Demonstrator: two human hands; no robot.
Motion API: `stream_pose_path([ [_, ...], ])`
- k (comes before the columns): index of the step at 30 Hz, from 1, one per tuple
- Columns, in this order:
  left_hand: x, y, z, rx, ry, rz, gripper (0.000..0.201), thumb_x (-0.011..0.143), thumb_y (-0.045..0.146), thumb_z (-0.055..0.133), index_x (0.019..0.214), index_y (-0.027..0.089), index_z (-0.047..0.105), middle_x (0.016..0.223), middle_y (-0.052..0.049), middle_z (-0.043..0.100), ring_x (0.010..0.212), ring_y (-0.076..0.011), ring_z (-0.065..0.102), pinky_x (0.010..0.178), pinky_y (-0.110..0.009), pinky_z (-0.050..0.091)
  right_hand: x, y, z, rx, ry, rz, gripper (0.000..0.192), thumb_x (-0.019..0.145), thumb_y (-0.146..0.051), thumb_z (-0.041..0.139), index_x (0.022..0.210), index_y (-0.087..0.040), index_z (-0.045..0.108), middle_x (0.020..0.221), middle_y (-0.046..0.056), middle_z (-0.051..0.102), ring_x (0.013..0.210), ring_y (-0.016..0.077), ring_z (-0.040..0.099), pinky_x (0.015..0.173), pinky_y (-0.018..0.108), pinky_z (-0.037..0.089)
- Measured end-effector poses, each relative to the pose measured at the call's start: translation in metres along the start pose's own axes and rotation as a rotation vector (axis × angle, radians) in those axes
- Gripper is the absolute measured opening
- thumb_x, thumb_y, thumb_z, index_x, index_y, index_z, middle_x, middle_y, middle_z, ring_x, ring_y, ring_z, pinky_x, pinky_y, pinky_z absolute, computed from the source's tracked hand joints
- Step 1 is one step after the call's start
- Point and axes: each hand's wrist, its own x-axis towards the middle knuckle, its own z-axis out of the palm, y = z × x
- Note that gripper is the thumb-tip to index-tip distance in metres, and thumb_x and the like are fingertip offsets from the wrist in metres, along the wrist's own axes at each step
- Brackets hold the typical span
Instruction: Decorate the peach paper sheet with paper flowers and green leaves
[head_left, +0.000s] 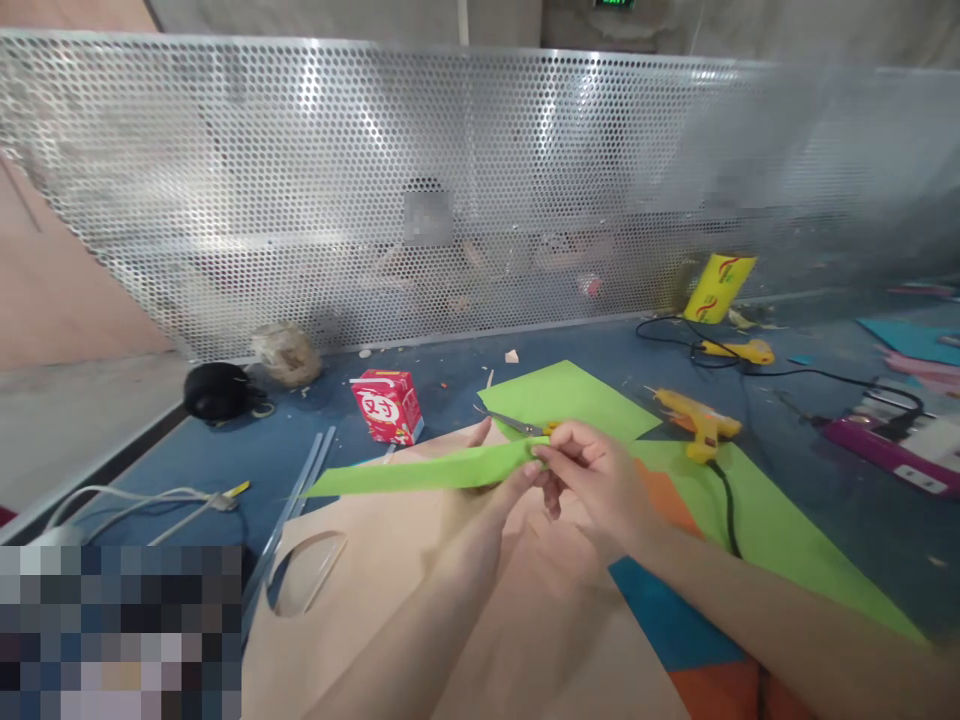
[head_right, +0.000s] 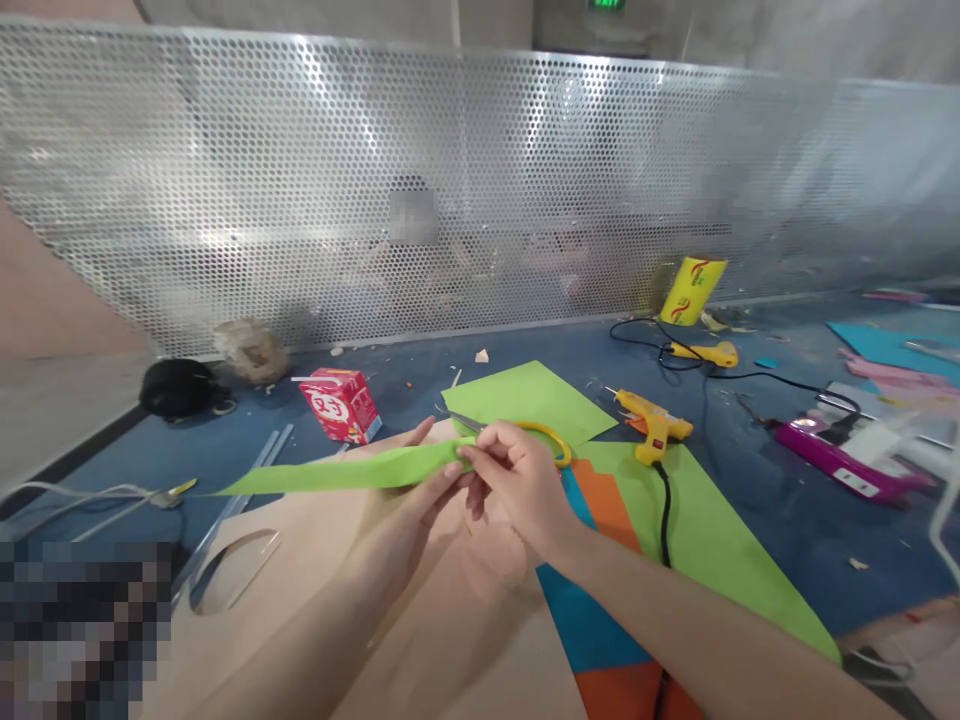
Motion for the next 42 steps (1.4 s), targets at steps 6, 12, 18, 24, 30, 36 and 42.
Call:
stream_pose_path([
  [6,-0.002,-0.003,0.005,-0.104,0.003,-0.014,0.075,0.062,0.012,0.076,0.128,0.018,0.041,0.076,-0.002,0.073,0.069,-0.0142,0.068,0.078,-0.031,0.054,-0.004,-0.004,0.001,-0.128,0.047,-0.046,0.028,0.081,-0.034,0.061,0.062,-0.02,0.047,0.046,-0.006,0.057,0.036,0.0086,0.054,0.041,0.021,0.044],
  [12,0.001,-0.002,0.005,-0.186,-0.059,-0.027,0.033,0.064,0.016,0.075,0.095,0.013,0.063,0.082,-0.005,0.073,0.073,-0.0156,0.068,0.081,-0.03,0.054,-0.003,-0.008,0.0,-0.114,0.129,-0.042,0.028,0.075,-0.038,0.066,0.061,-0.02,0.05,0.047,-0.005,0.057,0.036,0.0089,0.053,0.041,0.022,0.045],
  [18,0.009,-0.005,-0.002,-0.14,-0.008,-0.005,0.016,0.069,0.011,0.07,0.084,0.015,0.066,0.078,-0.002,0.071,0.077,-0.0145,0.066,0.084,-0.03,0.052,0.004,-0.004,0.001,-0.064,0.019,0.095,0.033,0.064,-0.039,0.075,0.074,-0.021,0.048,0.053,-0.005,0.059,0.039,0.0102,0.052,0.042,0.024,0.044],
  [24,0.009,-0.007,-0.004,-0.063,-0.06,0.006,0.006,0.08,0.017,0.06,0.082,0.012,0.063,0.081,-0.001,0.067,0.075,-0.0137,0.064,0.076,-0.035,0.053,0.007,0.0,0.0,-0.123,-0.019,0.17,0.033,0.067,-0.038,0.072,0.084,-0.019,0.05,0.05,-0.005,0.057,0.042,0.0096,0.05,0.043,0.023,0.038],
  [30,0.017,0.002,-0.006,-0.104,-0.023,0.037,0.021,0.067,0.01,0.071,0.087,0.012,0.065,0.086,-0.004,0.07,0.085,-0.0177,0.066,0.084,-0.038,0.051,0.011,0.0,-0.01,0.069,-0.021,0.225,0.029,0.069,-0.027,0.073,0.085,-0.02,0.051,0.051,-0.006,0.057,0.038,0.0068,0.045,0.038,0.02,0.032],
  [36,0.03,0.02,-0.017,-0.208,0.0,0.077,0.02,0.059,0.016,0.078,0.075,0.012,0.067,0.082,-0.008,0.074,0.087,-0.0216,0.068,0.084,-0.033,0.054,0.013,-0.005,-0.013,0.219,-0.004,0.139,0.022,0.07,-0.024,0.074,0.072,-0.019,0.052,0.055,-0.002,0.064,0.04,0.0062,0.045,0.041,0.021,0.038],
  [42,0.041,0.041,-0.025,-0.248,0.104,0.136,0.012,0.065,0.012,0.073,0.075,0.014,0.066,0.076,-0.003,0.073,0.073,-0.0122,0.069,0.079,-0.022,0.054,0.014,-0.015,-0.016,0.242,0.024,0.11,0.021,0.067,-0.027,0.074,0.067,-0.019,0.054,0.054,-0.001,0.064,0.037,0.0068,0.044,0.04,0.023,0.037],
])
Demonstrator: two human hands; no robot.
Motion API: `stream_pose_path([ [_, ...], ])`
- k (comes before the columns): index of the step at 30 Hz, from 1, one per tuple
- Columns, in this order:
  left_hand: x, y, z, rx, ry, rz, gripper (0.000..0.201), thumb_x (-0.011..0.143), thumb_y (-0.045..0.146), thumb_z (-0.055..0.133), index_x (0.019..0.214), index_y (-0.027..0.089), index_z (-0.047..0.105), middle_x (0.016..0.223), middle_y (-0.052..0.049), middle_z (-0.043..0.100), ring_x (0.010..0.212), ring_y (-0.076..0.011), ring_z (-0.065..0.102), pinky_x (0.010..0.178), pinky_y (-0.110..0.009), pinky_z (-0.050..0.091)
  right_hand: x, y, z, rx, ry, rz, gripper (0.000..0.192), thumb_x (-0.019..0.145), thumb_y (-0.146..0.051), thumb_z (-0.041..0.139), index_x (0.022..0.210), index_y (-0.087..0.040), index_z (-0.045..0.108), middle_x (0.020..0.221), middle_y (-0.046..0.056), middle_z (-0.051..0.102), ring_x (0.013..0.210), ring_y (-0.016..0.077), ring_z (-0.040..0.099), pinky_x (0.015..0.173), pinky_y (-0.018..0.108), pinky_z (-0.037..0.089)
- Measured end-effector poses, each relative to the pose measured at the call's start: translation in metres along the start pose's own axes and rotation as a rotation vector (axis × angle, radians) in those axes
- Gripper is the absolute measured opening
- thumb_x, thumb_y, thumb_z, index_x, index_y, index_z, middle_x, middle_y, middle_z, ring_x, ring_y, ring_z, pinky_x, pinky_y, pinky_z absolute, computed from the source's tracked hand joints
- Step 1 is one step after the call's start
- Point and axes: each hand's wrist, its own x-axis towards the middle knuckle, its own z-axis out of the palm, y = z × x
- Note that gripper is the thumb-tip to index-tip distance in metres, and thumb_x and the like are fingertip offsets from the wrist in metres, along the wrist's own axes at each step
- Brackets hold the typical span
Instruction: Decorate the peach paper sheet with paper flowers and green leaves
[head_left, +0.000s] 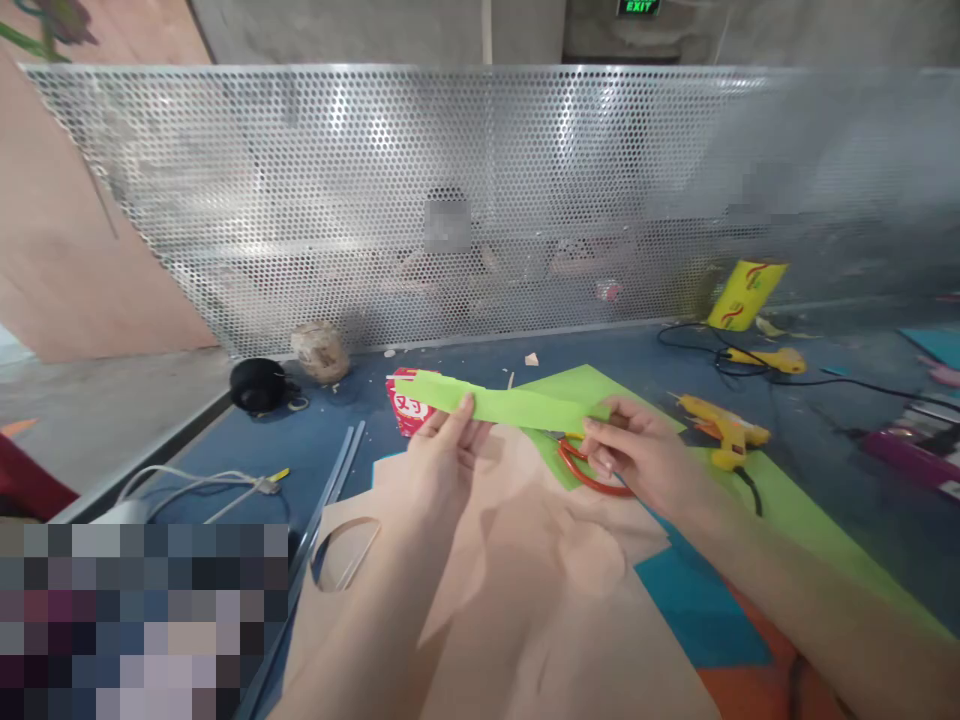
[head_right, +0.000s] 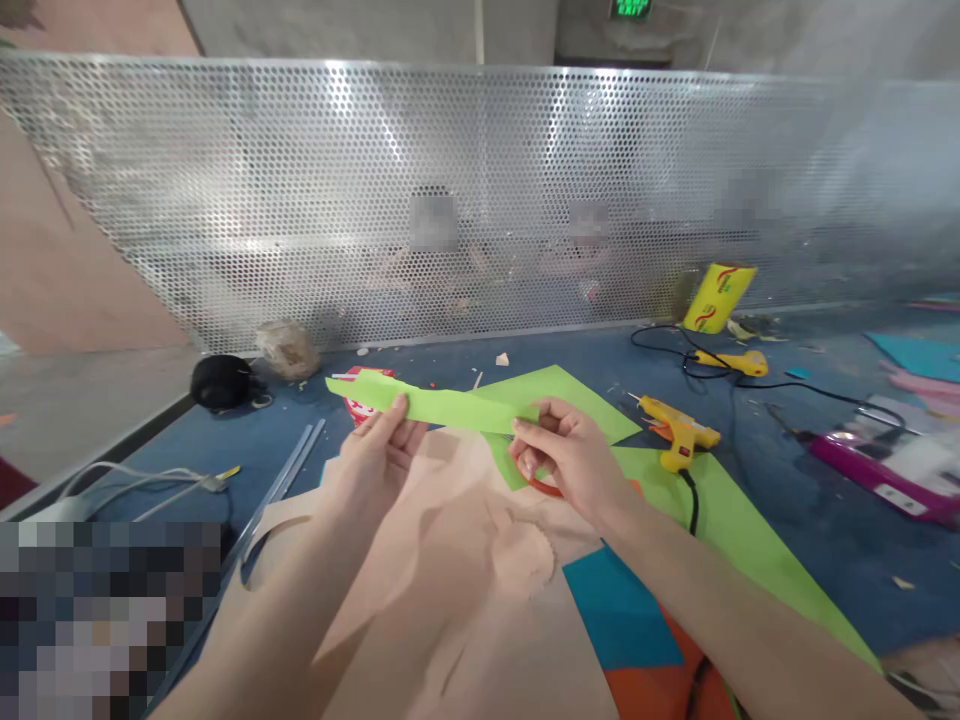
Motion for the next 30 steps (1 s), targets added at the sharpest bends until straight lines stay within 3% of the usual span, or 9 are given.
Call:
stream_pose_path([
  [4,0.001,0.0,0.002,-0.008,0.014,0.049,0.014,0.067,0.014,0.073,0.077,0.017,0.064,0.075,0.003,0.073,0.074,-0.0084,0.068,0.081,-0.019,0.052,0.002,-0.002,-0.004,0.02,-0.009,-0.012,0.021,0.068,-0.026,0.073,0.067,-0.021,0.053,0.053,-0.002,0.064,0.036,0.0068,0.044,0.04,0.023,0.037],
  [9,-0.022,-0.022,0.01,0.081,-0.107,-0.063,0.025,0.06,0.013,0.077,0.081,0.015,0.063,0.076,-0.003,0.072,0.078,-0.019,0.069,0.077,-0.035,0.056,0.001,0.004,-0.005,0.007,0.003,0.035,0.021,0.068,-0.024,0.073,0.07,-0.02,0.053,0.052,-0.003,0.063,0.036,0.0063,0.045,0.039,0.021,0.036],
  [13,-0.032,-0.031,0.011,0.155,-0.141,-0.101,0.035,0.061,0.011,0.076,0.093,0.016,0.063,0.081,-0.002,0.071,0.079,-0.0179,0.067,0.072,-0.033,0.057,-0.003,0.009,-0.002,-0.085,-0.051,0.08,0.021,0.071,-0.026,0.071,0.07,-0.019,0.051,0.055,-0.004,0.063,0.039,0.0057,0.047,0.041,0.02,0.036],
  [21,-0.025,-0.036,0.001,0.261,-0.16,-0.106,0.019,0.06,0.016,0.075,0.076,0.012,0.067,0.073,-0.005,0.071,0.063,-0.015,0.065,0.067,-0.029,0.054,-0.005,0.008,0.003,-0.454,-0.124,0.071,0.025,0.078,-0.041,0.062,0.079,-0.02,0.049,0.062,-0.001,0.063,0.045,0.0089,0.053,0.047,0.023,0.042],
  [24,-0.026,-0.038,0.002,0.302,-0.193,-0.118,0.021,0.056,0.016,0.077,0.074,0.012,0.067,0.069,-0.006,0.07,0.063,-0.0166,0.065,0.063,-0.03,0.053,-0.006,0.006,0.006,-0.519,-0.108,0.064,0.025,0.078,-0.041,0.061,0.074,-0.019,0.05,0.061,-0.001,0.061,0.046,0.0081,0.052,0.047,0.022,0.042],
  [30,-0.026,-0.043,0.0,0.363,-0.194,-0.105,0.014,0.056,0.011,0.071,0.069,0.014,0.066,0.062,-0.002,0.066,0.058,-0.0132,0.06,0.058,-0.026,0.049,-0.011,0.011,0.007,-0.557,-0.051,0.084,0.029,0.075,-0.045,0.064,0.084,-0.02,0.053,0.061,-0.002,0.062,0.047,0.0102,0.054,0.048,0.023,0.044],
])
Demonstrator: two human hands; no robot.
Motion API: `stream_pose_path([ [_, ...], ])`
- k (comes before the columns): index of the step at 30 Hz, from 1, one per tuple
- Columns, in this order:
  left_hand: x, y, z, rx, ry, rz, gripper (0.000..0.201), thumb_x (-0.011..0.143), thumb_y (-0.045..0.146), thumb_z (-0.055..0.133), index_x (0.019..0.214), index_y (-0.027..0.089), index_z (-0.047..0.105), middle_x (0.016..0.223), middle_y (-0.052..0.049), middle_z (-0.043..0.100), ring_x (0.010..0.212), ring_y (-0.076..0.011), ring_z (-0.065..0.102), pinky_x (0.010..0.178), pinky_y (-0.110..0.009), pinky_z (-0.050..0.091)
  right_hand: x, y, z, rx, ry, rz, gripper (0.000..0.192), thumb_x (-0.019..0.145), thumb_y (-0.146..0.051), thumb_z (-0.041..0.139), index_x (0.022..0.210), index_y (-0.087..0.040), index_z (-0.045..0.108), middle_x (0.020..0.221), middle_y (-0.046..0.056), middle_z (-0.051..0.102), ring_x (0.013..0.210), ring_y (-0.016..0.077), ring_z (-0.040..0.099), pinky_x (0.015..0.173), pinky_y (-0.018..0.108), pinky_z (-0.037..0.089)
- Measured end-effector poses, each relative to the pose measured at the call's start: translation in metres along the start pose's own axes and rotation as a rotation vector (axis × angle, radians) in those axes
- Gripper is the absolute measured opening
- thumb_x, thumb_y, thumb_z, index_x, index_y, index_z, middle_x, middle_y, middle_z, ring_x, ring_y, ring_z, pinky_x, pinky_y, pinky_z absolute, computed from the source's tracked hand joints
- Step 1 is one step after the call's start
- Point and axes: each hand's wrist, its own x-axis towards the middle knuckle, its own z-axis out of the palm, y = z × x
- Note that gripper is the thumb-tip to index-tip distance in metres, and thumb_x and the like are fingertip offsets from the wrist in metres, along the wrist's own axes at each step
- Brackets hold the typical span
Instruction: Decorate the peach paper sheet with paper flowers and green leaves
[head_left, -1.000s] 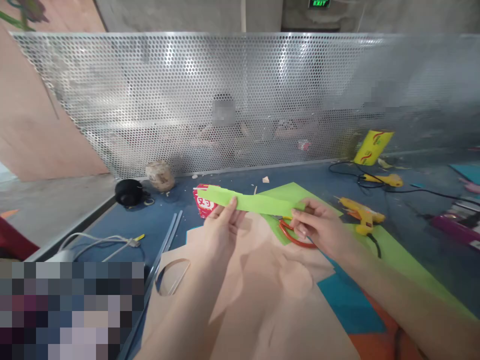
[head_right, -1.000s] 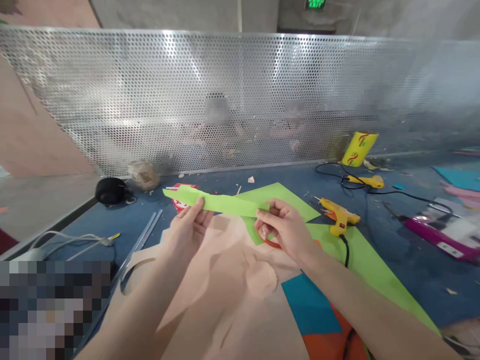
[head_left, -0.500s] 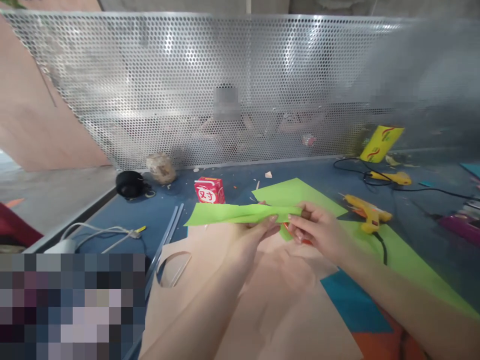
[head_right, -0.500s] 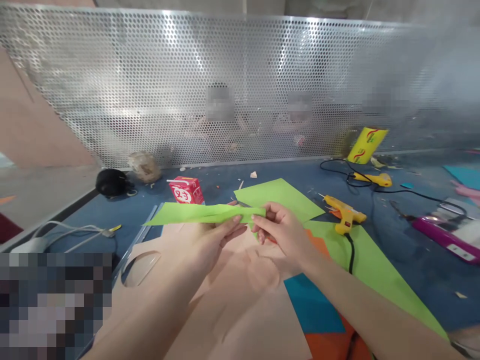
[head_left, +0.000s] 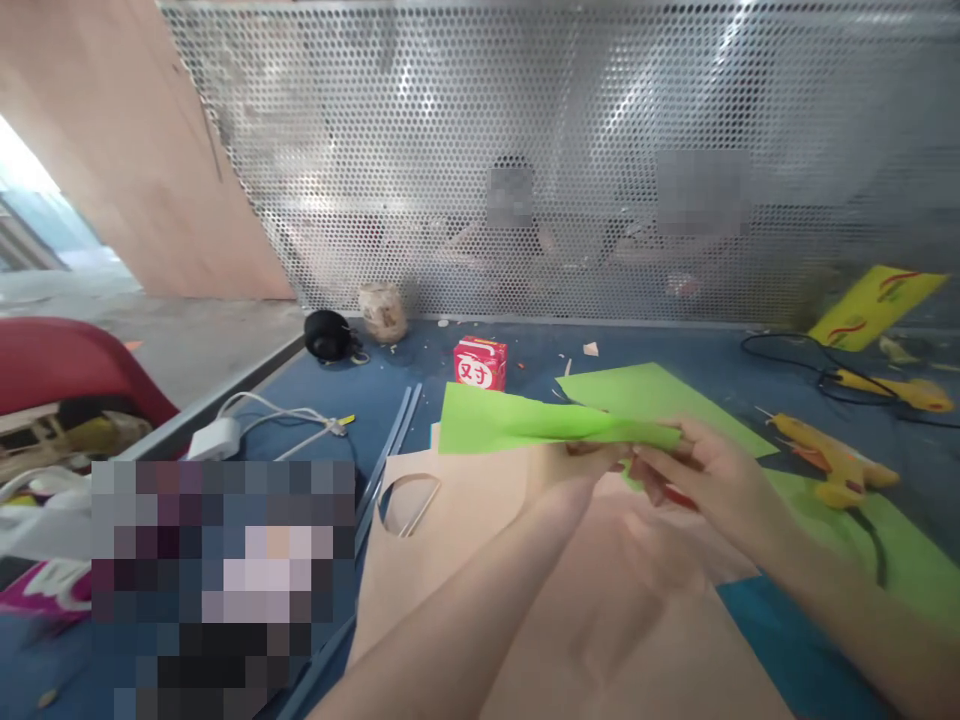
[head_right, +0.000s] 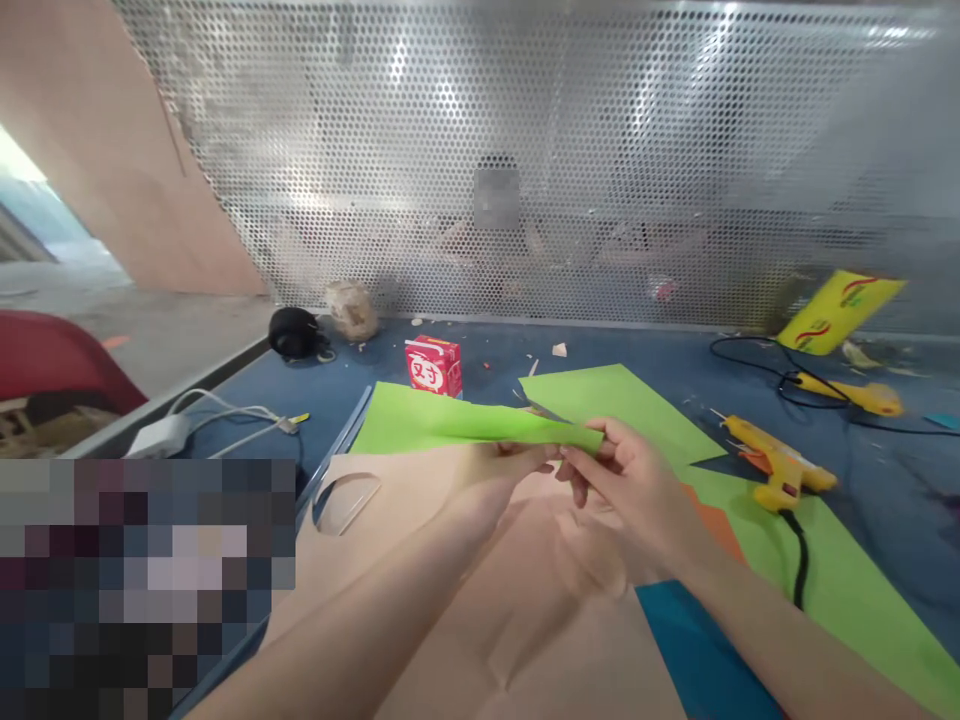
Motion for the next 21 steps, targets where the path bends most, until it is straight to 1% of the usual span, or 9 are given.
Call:
stream_pose_path([
  [4,0.0,-0.004,-0.001,0.021,0.033,-0.029,0.016,0.06,0.013,0.068,0.075,0.018,0.065,0.07,-0.001,0.067,0.065,-0.013,0.06,0.059,-0.024,0.047,0.001,0.004,0.001,-0.072,0.008,0.073,0.03,0.071,-0.047,0.067,0.08,-0.02,0.056,0.06,0.001,0.063,0.046,0.0124,0.054,0.045,0.025,0.043],
  [6,0.0,-0.004,-0.001,0.057,0.038,-0.046,0.012,0.059,0.014,0.069,0.07,0.017,0.064,0.067,-0.001,0.066,0.063,-0.0138,0.06,0.054,-0.023,0.044,0.002,0.004,0.0,-0.149,0.01,0.089,0.03,0.07,-0.048,0.067,0.071,-0.02,0.058,0.057,0.002,0.062,0.043,0.0121,0.051,0.043,0.025,0.041],
  [9,-0.001,0.002,-0.002,0.113,0.0,-0.048,0.009,0.058,0.013,0.07,0.06,0.016,0.062,0.061,-0.002,0.064,0.058,-0.0146,0.06,0.049,-0.023,0.04,0.003,0.004,-0.001,-0.175,-0.019,0.057,0.039,0.069,-0.055,0.064,0.059,-0.019,0.058,0.048,0.002,0.056,0.039,0.0113,0.047,0.04,0.026,0.038],
  [12,-0.002,0.007,-0.003,0.133,-0.042,-0.033,0.006,0.063,0.013,0.065,0.059,0.016,0.062,0.062,-0.001,0.064,0.049,-0.0103,0.056,0.047,-0.022,0.039,0.001,0.005,-0.001,-0.151,-0.106,0.003,0.041,0.073,-0.056,0.06,0.056,-0.019,0.059,0.046,0.001,0.053,0.043,0.0132,0.051,0.044,0.027,0.041],
  [15,-0.003,0.009,-0.003,0.152,-0.094,-0.033,0.006,0.064,0.015,0.066,0.058,0.016,0.063,0.059,0.0,0.063,0.041,-0.0079,0.051,0.043,-0.021,0.038,-0.003,0.003,0.0,-0.165,-0.11,-0.028,0.046,0.079,-0.055,0.053,0.05,-0.019,0.055,0.046,0.001,0.053,0.041,0.0116,0.048,0.043,0.026,0.038],
  [17,-0.002,0.009,-0.003,0.165,-0.103,-0.032,0.002,0.064,0.018,0.067,0.063,0.016,0.066,0.059,-0.001,0.065,0.043,-0.0094,0.055,0.042,-0.02,0.036,-0.004,0.003,0.001,-0.171,-0.079,-0.032,0.045,0.081,-0.055,0.05,0.054,-0.02,0.055,0.048,0.001,0.055,0.04,0.0112,0.047,0.042,0.025,0.038],
  [18,-0.001,0.01,-0.004,0.172,-0.093,-0.026,0.003,0.064,0.018,0.068,0.066,0.017,0.067,0.06,-0.001,0.066,0.046,-0.0105,0.057,0.043,-0.02,0.037,-0.003,0.004,0.0,-0.194,-0.072,-0.033,0.042,0.082,-0.055,0.049,0.059,-0.02,0.056,0.051,0.002,0.057,0.043,0.0124,0.05,0.044,0.026,0.04],
  [20,0.003,0.013,-0.007,0.188,-0.047,0.004,0.004,0.063,0.019,0.069,0.065,0.017,0.068,0.06,-0.002,0.067,0.052,-0.0124,0.061,0.045,-0.02,0.038,0.002,0.01,-0.004,-0.325,-0.039,-0.068,0.039,0.085,-0.054,0.043,0.074,-0.02,0.058,0.066,0.005,0.064,0.057,0.017,0.06,0.053,0.028,0.047],
  [21,0.006,0.015,-0.01,0.195,-0.011,0.027,0.003,0.062,0.019,0.07,0.063,0.017,0.068,0.06,-0.002,0.067,0.054,-0.0131,0.061,0.046,-0.02,0.039,0.006,0.015,-0.008,-0.447,-0.014,-0.11,0.038,0.087,-0.053,0.039,0.082,-0.02,0.058,0.076,0.007,0.067,0.068,0.0197,0.064,0.06,0.03,0.05],
])
